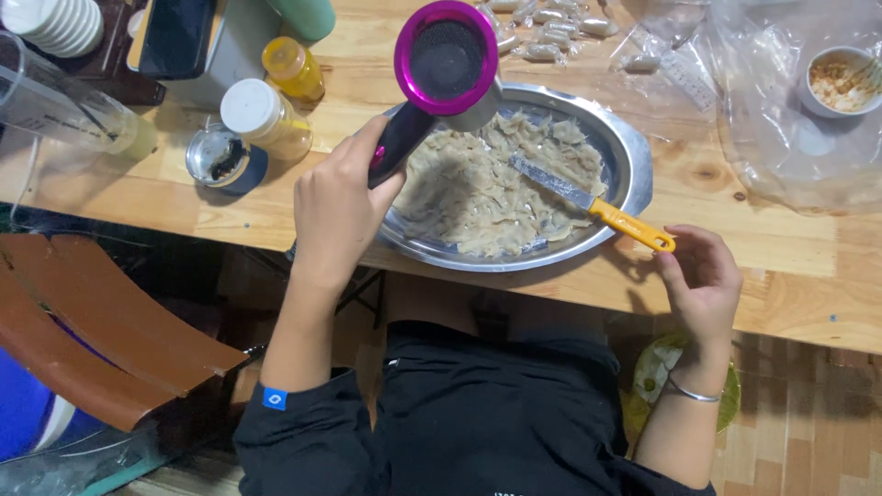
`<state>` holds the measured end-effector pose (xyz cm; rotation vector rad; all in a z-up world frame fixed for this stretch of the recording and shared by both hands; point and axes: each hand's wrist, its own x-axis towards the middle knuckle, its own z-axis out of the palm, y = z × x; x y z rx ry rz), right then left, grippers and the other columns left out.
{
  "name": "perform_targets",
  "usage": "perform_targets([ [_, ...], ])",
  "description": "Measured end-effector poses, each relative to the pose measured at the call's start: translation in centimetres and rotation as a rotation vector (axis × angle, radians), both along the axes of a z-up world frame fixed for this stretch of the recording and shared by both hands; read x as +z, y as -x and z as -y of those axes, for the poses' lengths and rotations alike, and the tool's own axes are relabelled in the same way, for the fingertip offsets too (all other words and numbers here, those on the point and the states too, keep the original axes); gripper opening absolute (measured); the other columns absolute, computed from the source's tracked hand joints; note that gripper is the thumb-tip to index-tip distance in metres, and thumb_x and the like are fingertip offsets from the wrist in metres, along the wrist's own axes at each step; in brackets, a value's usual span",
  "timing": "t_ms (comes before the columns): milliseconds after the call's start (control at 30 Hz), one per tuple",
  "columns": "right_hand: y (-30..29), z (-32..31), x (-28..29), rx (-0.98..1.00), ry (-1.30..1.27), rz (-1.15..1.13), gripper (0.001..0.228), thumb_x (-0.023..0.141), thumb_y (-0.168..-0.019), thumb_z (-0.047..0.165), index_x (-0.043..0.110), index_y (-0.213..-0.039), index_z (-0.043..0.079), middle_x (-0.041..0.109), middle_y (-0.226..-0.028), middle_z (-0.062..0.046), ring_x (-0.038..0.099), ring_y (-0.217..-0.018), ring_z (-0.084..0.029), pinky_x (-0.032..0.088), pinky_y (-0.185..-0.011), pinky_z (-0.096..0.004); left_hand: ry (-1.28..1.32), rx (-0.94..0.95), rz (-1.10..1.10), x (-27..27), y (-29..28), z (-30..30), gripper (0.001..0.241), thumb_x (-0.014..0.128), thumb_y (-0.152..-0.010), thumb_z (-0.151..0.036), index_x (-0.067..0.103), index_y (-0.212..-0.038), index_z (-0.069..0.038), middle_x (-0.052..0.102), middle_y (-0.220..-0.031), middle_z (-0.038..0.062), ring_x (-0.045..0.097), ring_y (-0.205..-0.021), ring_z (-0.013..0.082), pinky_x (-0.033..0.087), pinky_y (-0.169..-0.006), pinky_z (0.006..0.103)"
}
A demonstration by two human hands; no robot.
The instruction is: Drying shredded food in a metal bowl using a hair dryer while stirring with a knife.
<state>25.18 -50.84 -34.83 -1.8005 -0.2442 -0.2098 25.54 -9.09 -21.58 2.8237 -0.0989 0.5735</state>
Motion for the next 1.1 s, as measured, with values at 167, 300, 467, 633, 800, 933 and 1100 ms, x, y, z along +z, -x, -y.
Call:
perform_targets([
  [167, 0.1, 0.1, -0.1, -0.028, 0.024, 0.003, 0.025, 0.066, -0.105, 0.009, 0.059, -0.127, 0.000, 0.064, -0.124, -0.014, 0.065, -0.107, -0.021, 0.056, -0.096, -0.029, -0.019, -0.031, -0.004, -0.3, -1.0, 1.1, 0.058, 0.081, -0.087, -0.024, 0.056, -0.138, -0.012, 0.074, -0.109, 0.010, 0.071, -0.087, 0.0358, 0.053, -0.061, 0.0483],
  [300, -0.1, 0.2, -0.3, -0.023, 0.000, 0.006, 0.024, 0.065, -0.105, 0.008, 0.059, -0.126, -0.001, 0.064, -0.123, -0.014, 0.066, -0.103, -0.021, 0.058, -0.092, -0.029, -0.030, -0.091, -0.043, -0.5, -2.0, 2.4, 0.061, 0.084, -0.087, -0.026, 0.055, -0.139, -0.015, 0.069, -0.093, 0.009, 0.067, -0.072, 0.0368, 0.053, -0.059, 0.0496],
  [467, -0.2, 0.4, -0.3, -0.015, 0.000, -0.011, 0.026, 0.067, -0.104, 0.010, 0.060, -0.127, 0.000, 0.065, -0.120, -0.013, 0.066, -0.102, -0.020, 0.058, -0.091, -0.027, 0.029, -0.184, -0.057, -0.6, -2.4, 4.2, 0.061, 0.084, -0.087, -0.026, 0.054, -0.139, -0.014, 0.073, -0.100, 0.010, 0.070, -0.079, 0.0358, 0.055, -0.061, 0.0483],
  [633, -0.3, 0.3, -0.2, -0.015, 0.022, -0.017, 0.026, 0.066, -0.104, 0.010, 0.059, -0.127, 0.000, 0.065, -0.120, -0.013, 0.066, -0.102, -0.019, 0.056, -0.091, -0.027, 0.062, -0.224, -0.078, -0.4, -2.3, 5.2, 0.060, 0.083, -0.087, -0.026, 0.054, -0.137, -0.016, 0.074, -0.104, 0.008, 0.071, -0.083, 0.0356, 0.053, -0.057, 0.0486],
  [800, -0.2, -0.1, 0.3, -0.029, 0.013, -0.026, 0.022, 0.065, -0.105, 0.007, 0.060, -0.125, 0.000, 0.066, -0.121, -0.014, 0.067, -0.102, -0.020, 0.057, -0.092, -0.029, 0.100, -0.281, -0.096, -1.1, -1.9, 5.3, 0.060, 0.083, -0.084, -0.025, 0.057, -0.136, -0.014, 0.075, -0.121, 0.010, 0.073, -0.093, 0.0363, 0.057, -0.068, 0.0504],
  [933, -0.3, 0.1, -0.2, -0.019, -0.006, -0.033, 0.022, 0.064, -0.105, 0.006, 0.060, -0.126, 0.000, 0.065, -0.122, -0.013, 0.065, -0.104, -0.019, 0.056, -0.094, -0.028, 0.140, -0.318, -0.130, -0.5, -0.7, 5.2, 0.055, 0.080, -0.087, -0.022, 0.056, -0.135, -0.015, 0.074, -0.124, 0.009, 0.072, -0.100, 0.0350, 0.056, -0.068, 0.0485],
  [1100, -0.2, -0.1, -0.1, -0.031, -0.020, -0.040, 0.019, 0.064, -0.106, 0.004, 0.059, -0.124, -0.001, 0.065, -0.121, -0.013, 0.065, -0.102, -0.019, 0.060, -0.093, -0.030, 0.234, -0.345, -0.163, 0.3, 1.1, 4.8, 0.049, 0.076, -0.091, -0.022, 0.059, -0.136, -0.014, 0.075, -0.122, 0.008, 0.072, -0.100, 0.0349, 0.054, -0.073, 0.0450],
])
